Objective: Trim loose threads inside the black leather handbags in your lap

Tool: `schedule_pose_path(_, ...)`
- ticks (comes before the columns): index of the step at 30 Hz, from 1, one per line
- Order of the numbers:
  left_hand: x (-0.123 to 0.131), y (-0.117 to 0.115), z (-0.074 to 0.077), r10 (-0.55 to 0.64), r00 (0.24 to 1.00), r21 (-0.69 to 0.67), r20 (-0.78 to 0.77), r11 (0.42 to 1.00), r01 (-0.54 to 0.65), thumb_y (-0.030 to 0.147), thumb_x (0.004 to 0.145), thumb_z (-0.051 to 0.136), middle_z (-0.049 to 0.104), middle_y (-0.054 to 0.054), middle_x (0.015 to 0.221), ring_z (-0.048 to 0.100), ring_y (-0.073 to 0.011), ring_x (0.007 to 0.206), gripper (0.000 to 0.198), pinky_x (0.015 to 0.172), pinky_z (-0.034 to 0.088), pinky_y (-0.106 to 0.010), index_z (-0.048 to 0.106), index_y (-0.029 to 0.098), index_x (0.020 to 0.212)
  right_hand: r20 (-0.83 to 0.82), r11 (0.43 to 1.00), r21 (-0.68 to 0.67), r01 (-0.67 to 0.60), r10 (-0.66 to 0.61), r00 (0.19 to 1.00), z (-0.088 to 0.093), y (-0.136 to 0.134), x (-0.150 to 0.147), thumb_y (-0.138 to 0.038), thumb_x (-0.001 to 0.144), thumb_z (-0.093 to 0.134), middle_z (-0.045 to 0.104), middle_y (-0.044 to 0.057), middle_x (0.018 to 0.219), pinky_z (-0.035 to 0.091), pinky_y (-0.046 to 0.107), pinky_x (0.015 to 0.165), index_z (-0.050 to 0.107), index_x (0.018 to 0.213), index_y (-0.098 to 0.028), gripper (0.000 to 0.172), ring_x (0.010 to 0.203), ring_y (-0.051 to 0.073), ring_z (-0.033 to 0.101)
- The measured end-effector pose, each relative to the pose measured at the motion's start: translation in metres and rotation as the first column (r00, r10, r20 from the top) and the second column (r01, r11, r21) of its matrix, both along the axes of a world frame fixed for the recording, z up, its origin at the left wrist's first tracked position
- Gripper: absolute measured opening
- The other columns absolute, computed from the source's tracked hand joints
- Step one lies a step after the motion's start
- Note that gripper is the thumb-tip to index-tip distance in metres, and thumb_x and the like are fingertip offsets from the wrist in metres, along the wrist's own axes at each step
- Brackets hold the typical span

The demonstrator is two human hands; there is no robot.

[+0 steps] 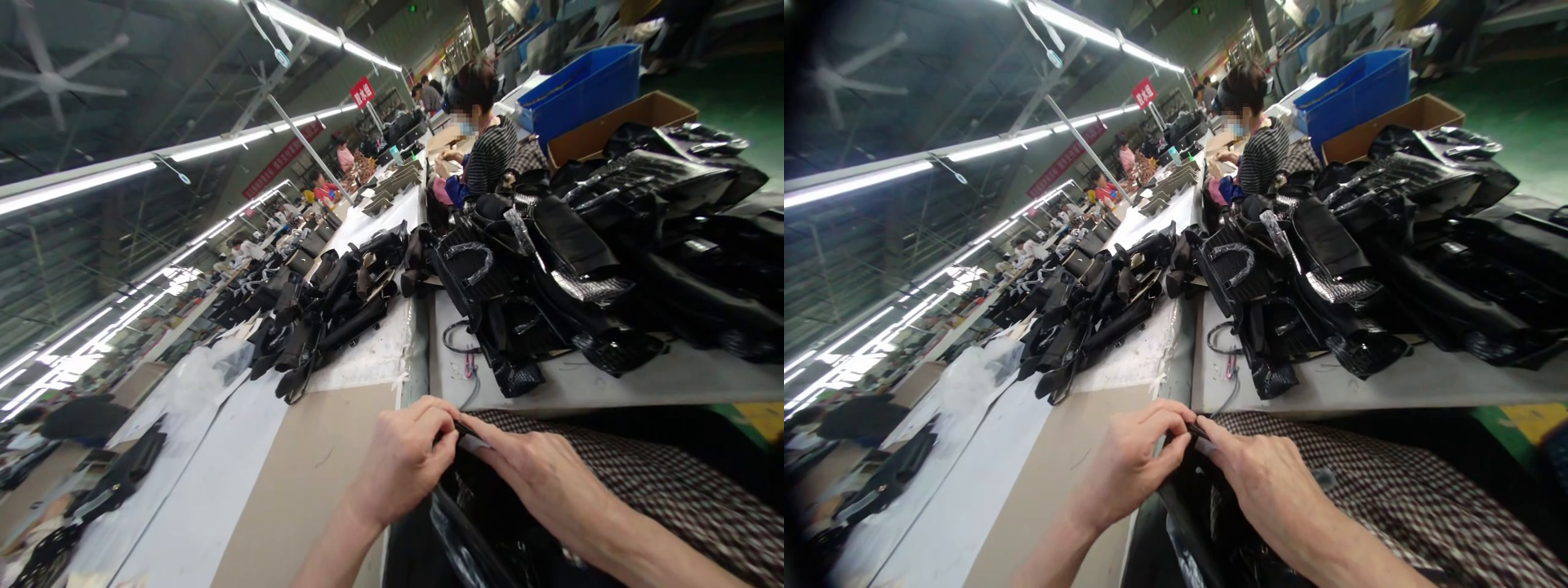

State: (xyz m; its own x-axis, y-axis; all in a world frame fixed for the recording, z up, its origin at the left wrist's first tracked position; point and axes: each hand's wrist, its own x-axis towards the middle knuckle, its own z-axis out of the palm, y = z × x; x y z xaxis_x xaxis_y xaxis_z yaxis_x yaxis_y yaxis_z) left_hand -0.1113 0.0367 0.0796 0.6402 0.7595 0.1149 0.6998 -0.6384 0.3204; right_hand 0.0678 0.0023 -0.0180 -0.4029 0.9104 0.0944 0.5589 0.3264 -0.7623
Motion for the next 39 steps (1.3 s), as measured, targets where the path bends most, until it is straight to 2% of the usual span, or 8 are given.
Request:
schedule_pose_path(13,-0.002,0.001,-0.001,-0.076,0.997,0.047,-0.012,0.996,0.077,0.013,0.09,0.053,0.071,-0.003,0.09,0.067,-0.012,0.079,0.013,0.063,0.044,-0.02,0.057,0.016,0.078,-0.103,0.992,0.125,0.034,-0.021,0.994,-0.004,-0.002,0.002,-0.019,0.097,0.04,0.074,0.0,0.076,0.047,0.022,0.057,0.045,0.14,-0.031,0.045,0.063,0.018,0.071)
schedule_pose_path(18,0.0,0.001,-0.001,-0.05,0.998,-0.032,0.031,0.998,0.051,0.014,0.089,0.054,0.071,-0.002,0.088,0.067,-0.0132,0.079,0.014,0.067,0.046,-0.022,0.054,0.018,0.076,-0.106,0.99,0.138,0.018,-0.003,0.994,-0.004,-0.004,0.004,-0.018,0.097,0.04,0.074,0.0,0.077,0.048,0.022,0.056,0.041,0.143,-0.03,0.047,0.062,0.018,0.07)
schedule_pose_path(23,0.006,-0.006,0.003,0.261,0.945,-0.376,0.196,0.91,-0.174,0.01,0.08,0.061,0.07,0.002,0.083,0.065,-0.0124,0.072,0.025,0.066,0.049,-0.022,0.042,0.023,0.088,-0.153,0.986,0.156,-0.063,0.087,0.984,0.003,-0.01,0.01,-0.014,0.097,0.038,0.072,0.005,0.104,0.055,0.028,0.072,0.032,0.148,-0.029,0.054,0.085,0.019,0.07)
schedule_pose_path(27,0.01,-0.012,0.008,0.393,0.88,-0.53,0.265,0.822,-0.207,0.009,0.078,0.062,0.07,0.003,0.08,0.064,-0.0128,0.074,0.03,0.069,0.049,-0.023,0.037,0.023,0.087,-0.217,0.976,0.131,-0.173,0.198,0.956,0.018,-0.002,0.019,-0.03,0.095,0.052,0.052,0.007,0.14,0.045,0.039,0.1,0.046,0.139,-0.028,0.044,0.126,0.026,0.05)
schedule_pose_path(29,0.011,-0.013,0.01,0.434,0.854,-0.553,0.286,0.803,-0.223,0.008,0.077,0.064,0.07,0.003,0.079,0.064,-0.0134,0.076,0.029,0.071,0.049,-0.024,0.039,0.022,0.084,-0.306,0.965,0.037,-0.261,0.259,0.916,0.025,0.008,0.019,-0.033,0.09,0.062,0.058,0.004,0.132,0.047,0.033,0.096,0.057,0.126,-0.027,0.037,0.117,0.024,0.057)
schedule_pose_path(32,0.01,-0.015,0.012,0.5,0.814,-0.533,0.295,0.793,-0.294,0.01,0.076,0.067,0.067,0.002,0.076,0.064,-0.0145,0.079,0.024,0.076,0.048,-0.025,0.045,0.02,0.079,-0.369,0.966,-0.065,-0.251,0.211,0.905,0.026,0.022,0.008,-0.025,0.085,0.064,0.071,-0.002,0.092,0.049,0.023,0.067,0.064,0.1,-0.022,0.015,0.077,0.016,0.066)
schedule_pose_path(35,0.011,-0.029,0.014,0.557,0.777,-0.482,0.294,0.788,-0.382,0.02,0.081,0.066,0.067,-0.002,0.09,0.063,-0.0173,0.091,0.013,0.087,0.047,-0.029,0.054,0.019,0.086,-0.361,0.979,-0.044,-0.198,0.17,0.917,0.02,0.026,-0.005,-0.023,0.091,0.054,0.072,-0.003,0.084,0.046,0.024,0.063,0.059,0.113,-0.023,0.023,0.072,0.016,0.067)
schedule_pose_path(39,0.017,-0.063,0.004,0.727,0.661,-0.432,0.188,0.665,-0.609,0.025,0.067,0.079,0.056,-0.008,0.125,0.057,-0.026,0.11,0.061,0.091,0.047,-0.035,0.048,0.023,0.12,-0.278,0.99,0.029,-0.141,0.143,0.95,0.012,0.022,-0.012,-0.023,0.094,0.048,0.074,0.001,0.09,0.048,0.029,0.068,0.061,0.117,-0.023,0.027,0.078,0.021,0.07)
